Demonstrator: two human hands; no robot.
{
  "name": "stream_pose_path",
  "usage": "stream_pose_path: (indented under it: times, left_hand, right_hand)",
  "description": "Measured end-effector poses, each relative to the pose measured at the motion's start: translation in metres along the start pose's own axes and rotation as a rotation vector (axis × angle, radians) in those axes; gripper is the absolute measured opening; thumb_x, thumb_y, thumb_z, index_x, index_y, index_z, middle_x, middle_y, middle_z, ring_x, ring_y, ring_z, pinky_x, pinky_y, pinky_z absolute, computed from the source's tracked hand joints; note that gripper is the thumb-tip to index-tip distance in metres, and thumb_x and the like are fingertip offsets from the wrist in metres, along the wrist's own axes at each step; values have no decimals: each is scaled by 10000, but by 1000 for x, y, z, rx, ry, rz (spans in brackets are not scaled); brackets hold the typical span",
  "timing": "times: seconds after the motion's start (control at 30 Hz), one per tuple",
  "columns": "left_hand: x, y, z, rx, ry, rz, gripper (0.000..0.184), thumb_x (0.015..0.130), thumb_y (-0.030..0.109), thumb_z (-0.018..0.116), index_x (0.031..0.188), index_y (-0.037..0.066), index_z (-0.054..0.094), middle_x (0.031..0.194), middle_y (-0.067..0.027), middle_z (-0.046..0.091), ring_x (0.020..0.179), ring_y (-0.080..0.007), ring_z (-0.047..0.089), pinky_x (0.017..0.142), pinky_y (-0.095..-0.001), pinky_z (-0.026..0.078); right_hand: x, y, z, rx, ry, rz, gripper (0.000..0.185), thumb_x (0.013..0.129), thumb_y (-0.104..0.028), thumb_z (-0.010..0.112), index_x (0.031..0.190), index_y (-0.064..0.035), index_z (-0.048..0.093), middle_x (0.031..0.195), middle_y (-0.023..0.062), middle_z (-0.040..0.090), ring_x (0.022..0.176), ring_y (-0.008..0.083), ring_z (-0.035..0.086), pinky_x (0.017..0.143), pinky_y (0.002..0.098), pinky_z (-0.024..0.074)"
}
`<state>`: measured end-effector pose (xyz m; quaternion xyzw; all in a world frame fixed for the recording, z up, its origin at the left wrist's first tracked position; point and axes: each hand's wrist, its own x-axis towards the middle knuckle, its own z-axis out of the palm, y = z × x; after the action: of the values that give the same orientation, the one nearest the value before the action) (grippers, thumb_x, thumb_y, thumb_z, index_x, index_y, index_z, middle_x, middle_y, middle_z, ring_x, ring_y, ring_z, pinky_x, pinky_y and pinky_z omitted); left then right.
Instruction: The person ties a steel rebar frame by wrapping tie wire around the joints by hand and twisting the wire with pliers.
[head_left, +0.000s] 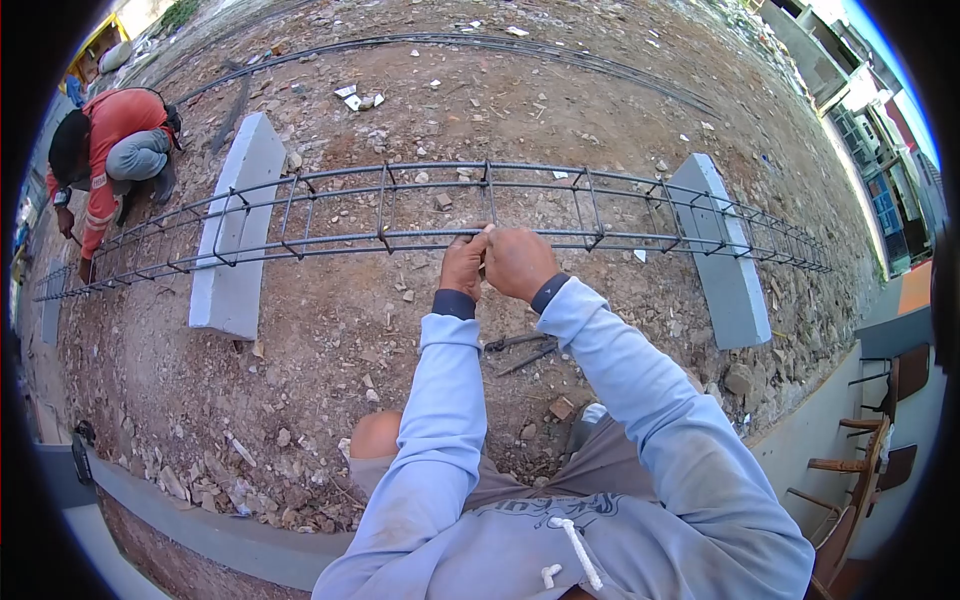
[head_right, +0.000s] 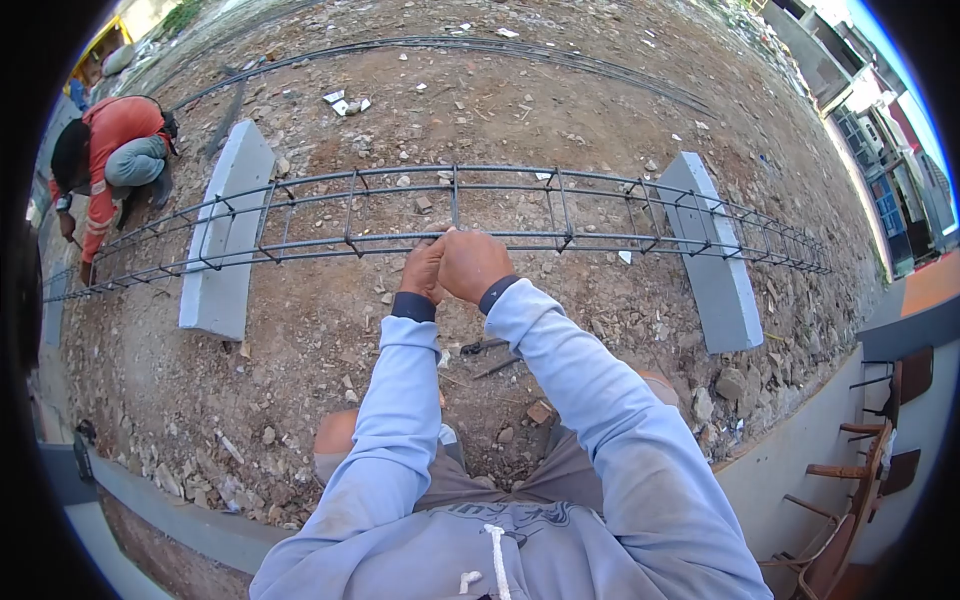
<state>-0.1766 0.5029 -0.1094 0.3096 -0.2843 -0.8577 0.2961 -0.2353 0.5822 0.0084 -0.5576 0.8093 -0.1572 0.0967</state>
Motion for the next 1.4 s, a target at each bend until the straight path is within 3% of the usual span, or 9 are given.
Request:
stream_pose_path:
  times: [0.23,0.47,0.63,0.87,1.03,1.13,1.2,1.3,1.4]
  left_hand:
    - [-14,11,8,-21,49,-105,186,843,245,684,976,149,596,651,65,505,557,-58,486,469,-244,374]
    - [-23,0,15,61,94,-13,158,876,275,654,933,147,583,668,67,483,580,-55,466,490,-241,378]
    - [-25,-11,15,-37,44,68,199,878,246,654,961,101,547,695,22,523,589,-75,512,447,-233,391]
    - [-26,-8,12,24,97,10,235,869,293,666,918,86,565,766,-25,617,652,-117,601,519,-247,468]
    - [-30,-9,18,-9,90,-51,268,881,353,640,913,89,603,828,-27,665,748,-141,650,610,-266,504]
    - [-36,-4,14,-84,62,-95,264,884,335,635,946,81,602,894,-51,673,729,-128,633,624,-258,520]
    - [-38,-7,8,-103,47,-100,252,888,326,631,958,85,606,888,-36,672,699,-108,619,610,-247,510]
    - [-35,-8,2,-52,75,-119,233,889,302,635,985,91,611,842,-1,647,626,-78,564,546,-237,456]
    - [-34,-8,4,-97,60,-116,196,899,249,627,975,69,628,794,-8,640,578,-62,562,472,-216,457]
  right_hand:
    - [45,16,-26,-276,56,-68,326,717,-332,709,811,-22,671,824,192,676,799,343,671,706,423,542]
    - [13,38,3,-139,-86,250,290,754,-262,624,860,-2,696,904,249,662,877,358,661,757,427,534]
    - [-18,35,41,1142,-284,596,198,908,-201,529,809,-48,606,576,32,549,361,131,444,328,275,321]
    - [-45,75,67,1527,-179,891,300,964,-318,448,967,-40,561,630,38,565,431,145,491,413,291,404]
    - [-87,139,126,788,-487,1112,361,928,-287,480,822,36,601,771,188,643,610,283,643,478,388,502]
    - [-133,230,266,49,-728,262,369,915,-290,501,901,61,615,830,215,658,669,319,667,523,432,521]
    - [-137,227,290,-160,-628,269,405,903,-324,521,945,66,620,873,223,655,699,329,675,557,439,532]
    - [-132,186,283,243,-455,989,491,889,-392,543,1016,78,611,945,230,649,730,327,680,608,424,549]
    - [-130,189,290,557,-408,1254,587,879,-450,544,1072,104,583,998,230,645,744,316,683,638,402,555]
